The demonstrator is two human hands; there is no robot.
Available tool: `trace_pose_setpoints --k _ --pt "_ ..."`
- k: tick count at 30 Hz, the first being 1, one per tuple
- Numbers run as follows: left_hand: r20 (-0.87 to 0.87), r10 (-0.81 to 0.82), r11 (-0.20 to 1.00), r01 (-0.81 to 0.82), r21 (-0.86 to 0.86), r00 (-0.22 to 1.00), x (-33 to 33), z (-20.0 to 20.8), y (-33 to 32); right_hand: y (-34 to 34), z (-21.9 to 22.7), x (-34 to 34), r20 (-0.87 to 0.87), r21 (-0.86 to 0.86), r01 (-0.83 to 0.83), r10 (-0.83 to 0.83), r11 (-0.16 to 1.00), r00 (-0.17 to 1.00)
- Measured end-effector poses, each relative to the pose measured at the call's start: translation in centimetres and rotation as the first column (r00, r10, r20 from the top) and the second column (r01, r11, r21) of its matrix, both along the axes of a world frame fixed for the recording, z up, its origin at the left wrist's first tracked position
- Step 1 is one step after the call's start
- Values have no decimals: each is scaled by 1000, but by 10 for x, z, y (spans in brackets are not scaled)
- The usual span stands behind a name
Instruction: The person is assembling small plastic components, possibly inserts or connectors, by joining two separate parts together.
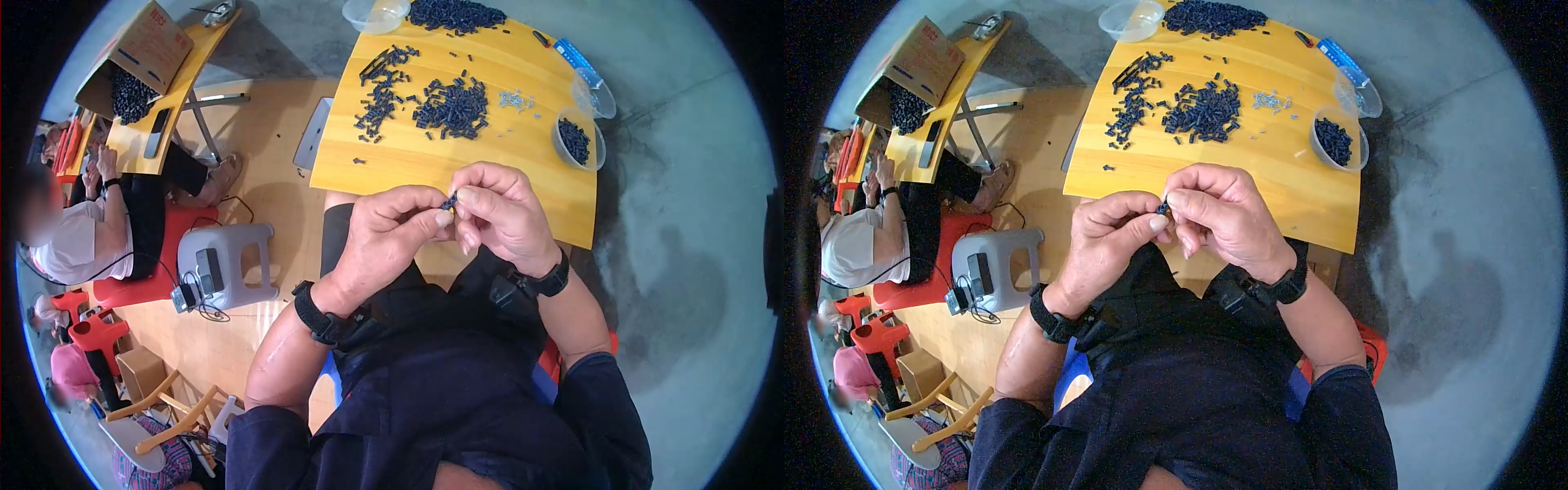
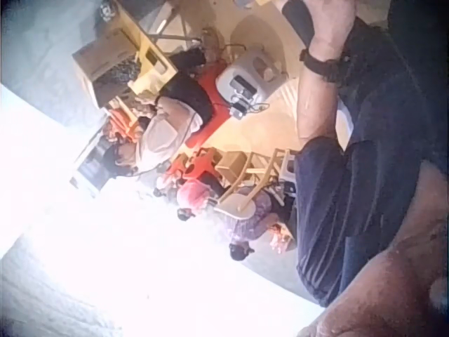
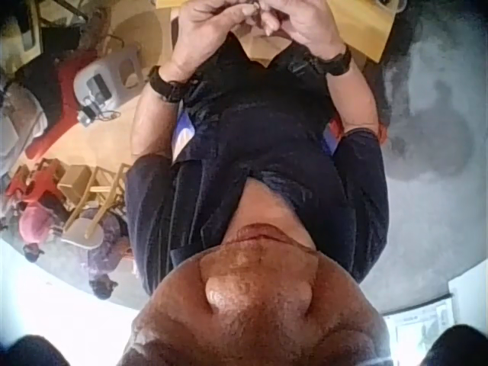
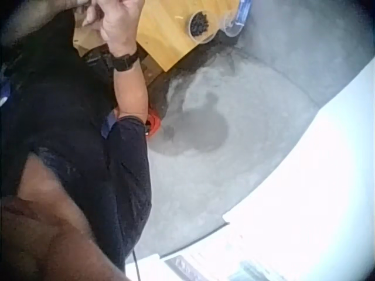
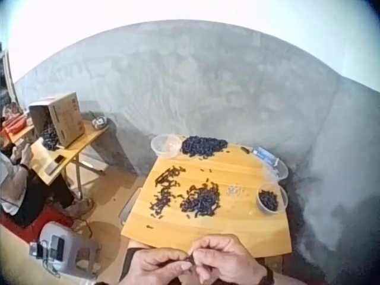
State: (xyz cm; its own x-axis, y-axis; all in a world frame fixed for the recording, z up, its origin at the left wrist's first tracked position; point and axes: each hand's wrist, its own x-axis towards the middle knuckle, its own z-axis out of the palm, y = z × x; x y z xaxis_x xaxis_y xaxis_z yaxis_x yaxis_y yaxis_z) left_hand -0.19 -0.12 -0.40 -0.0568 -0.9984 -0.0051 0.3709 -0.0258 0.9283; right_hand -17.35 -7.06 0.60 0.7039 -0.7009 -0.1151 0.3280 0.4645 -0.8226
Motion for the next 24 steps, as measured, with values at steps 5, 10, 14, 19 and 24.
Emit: trace_pose_setpoints --k 5,10,14,19,24 --pt "-2 -18 1000 18 7 1000 1 0 0 -4 5 -3 -103 -58 -70 64 996 993" --pt "28 -39 999 38 7 999 2 -4 -1 -11 8 -6 -168 -118 -130 109 984 980" --pt "32 -74 997 74 2 997 2 -5 -3 -15 10 -7 -158 -245 -180 144 953 977" --pt "0 -111 992 111 54 994 0 -1 -2 -22 11 -9 -156 -220 -228 197 948 968" --pt "-1 -118 992 118 54 993 -1 0 -2 -24 10 -10 -127 -234 -241 216 942 968"
